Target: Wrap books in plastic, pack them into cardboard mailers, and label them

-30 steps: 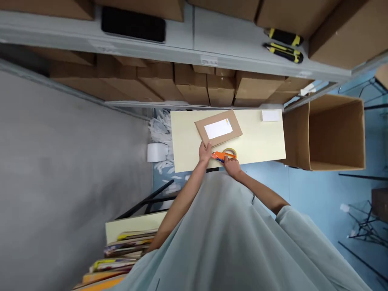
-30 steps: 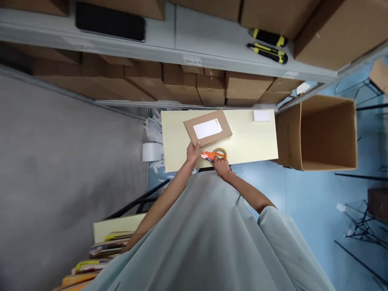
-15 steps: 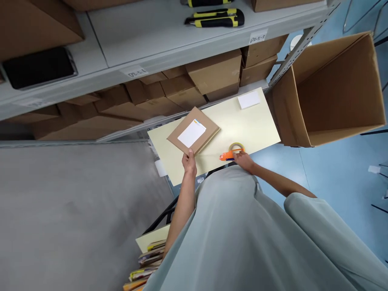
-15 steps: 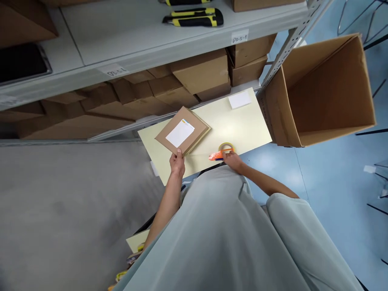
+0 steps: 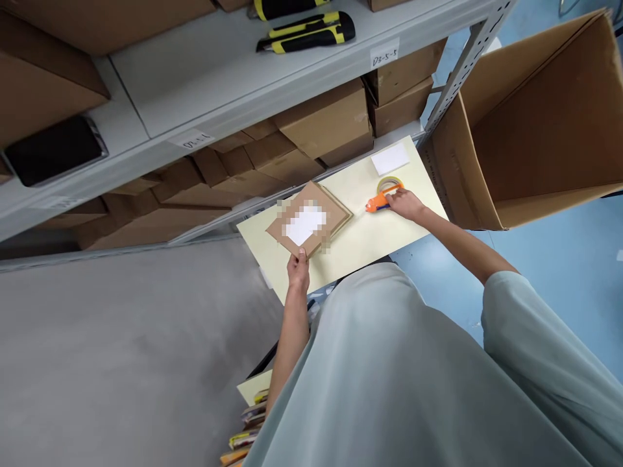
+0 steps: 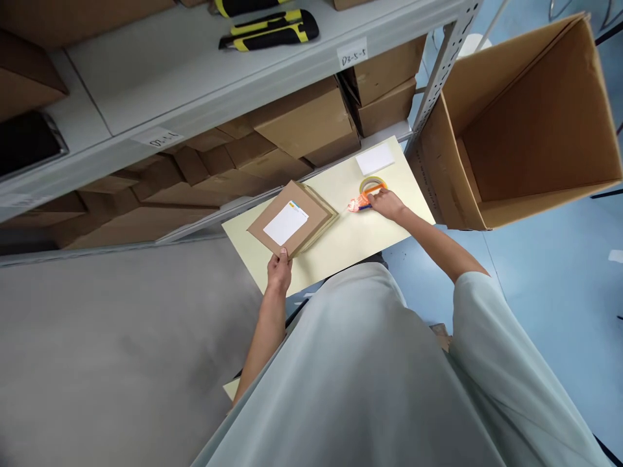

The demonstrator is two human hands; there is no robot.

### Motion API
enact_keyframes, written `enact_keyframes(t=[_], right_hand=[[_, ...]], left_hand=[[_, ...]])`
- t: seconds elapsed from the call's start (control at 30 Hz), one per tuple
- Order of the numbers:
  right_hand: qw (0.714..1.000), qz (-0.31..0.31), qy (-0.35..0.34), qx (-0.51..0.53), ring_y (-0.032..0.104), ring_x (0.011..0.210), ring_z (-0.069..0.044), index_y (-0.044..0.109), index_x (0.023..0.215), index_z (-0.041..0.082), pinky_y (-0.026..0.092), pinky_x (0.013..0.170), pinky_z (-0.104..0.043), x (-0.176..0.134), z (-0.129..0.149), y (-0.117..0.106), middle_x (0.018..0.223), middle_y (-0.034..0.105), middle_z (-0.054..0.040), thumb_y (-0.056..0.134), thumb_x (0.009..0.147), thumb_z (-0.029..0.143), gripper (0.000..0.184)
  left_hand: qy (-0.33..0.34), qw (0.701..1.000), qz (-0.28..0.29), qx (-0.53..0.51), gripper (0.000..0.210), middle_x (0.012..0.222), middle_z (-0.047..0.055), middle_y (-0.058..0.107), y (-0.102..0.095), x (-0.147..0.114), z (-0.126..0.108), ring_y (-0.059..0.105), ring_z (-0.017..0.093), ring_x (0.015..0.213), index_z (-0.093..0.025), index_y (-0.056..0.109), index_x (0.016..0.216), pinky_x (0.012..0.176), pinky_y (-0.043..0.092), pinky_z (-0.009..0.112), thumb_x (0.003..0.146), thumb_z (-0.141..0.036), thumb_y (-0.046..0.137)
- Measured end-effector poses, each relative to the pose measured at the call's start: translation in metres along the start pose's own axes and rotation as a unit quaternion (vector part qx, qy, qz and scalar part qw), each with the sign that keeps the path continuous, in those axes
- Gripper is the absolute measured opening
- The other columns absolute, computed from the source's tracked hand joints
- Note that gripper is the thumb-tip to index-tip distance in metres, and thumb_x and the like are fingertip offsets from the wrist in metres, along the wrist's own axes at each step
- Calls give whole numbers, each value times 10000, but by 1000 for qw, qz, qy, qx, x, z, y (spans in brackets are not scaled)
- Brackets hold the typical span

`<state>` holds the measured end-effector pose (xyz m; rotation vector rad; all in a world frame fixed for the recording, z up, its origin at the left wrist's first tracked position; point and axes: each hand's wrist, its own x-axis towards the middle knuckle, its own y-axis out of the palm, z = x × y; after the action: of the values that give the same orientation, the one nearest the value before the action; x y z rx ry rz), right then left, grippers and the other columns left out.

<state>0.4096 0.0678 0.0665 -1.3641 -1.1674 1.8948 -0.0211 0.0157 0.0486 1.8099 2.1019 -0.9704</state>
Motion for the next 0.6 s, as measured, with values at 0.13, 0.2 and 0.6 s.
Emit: enact_keyframes(t=[0.13,0.2,0.6], right_hand=[[1000,6,-9,1,784,1117,-326,480,1444,-123,460,1076,-480,48,8,-20,1191,781,-330,360,1040,28,447],[1000,15,-26,1,786,1130,-315,473,1461,-118,464,1077,-481,63,19,-25,1209,780,-331,373,1026,13,465],[992,46,-116,15,810,1040,-330,493,1500,-100,481,1065,-494,45,125,-4,1126,802,-290,348,984,-35,540]], left_hand=[[-6,1000,17,-11,542,1468,180,711,-5,2,-2,623,278,1467,-200,671,1347,1237,509,419,1026,-634,622],[-12,1000,28,-1,527,1448,161,723,-12,6,-3,629,267,1454,-215,687,1301,1225,513,420,1004,-647,640],[-29,996,53,66,701,1064,102,813,-106,77,-32,738,278,1068,-179,708,1321,1107,561,508,661,-380,832]])
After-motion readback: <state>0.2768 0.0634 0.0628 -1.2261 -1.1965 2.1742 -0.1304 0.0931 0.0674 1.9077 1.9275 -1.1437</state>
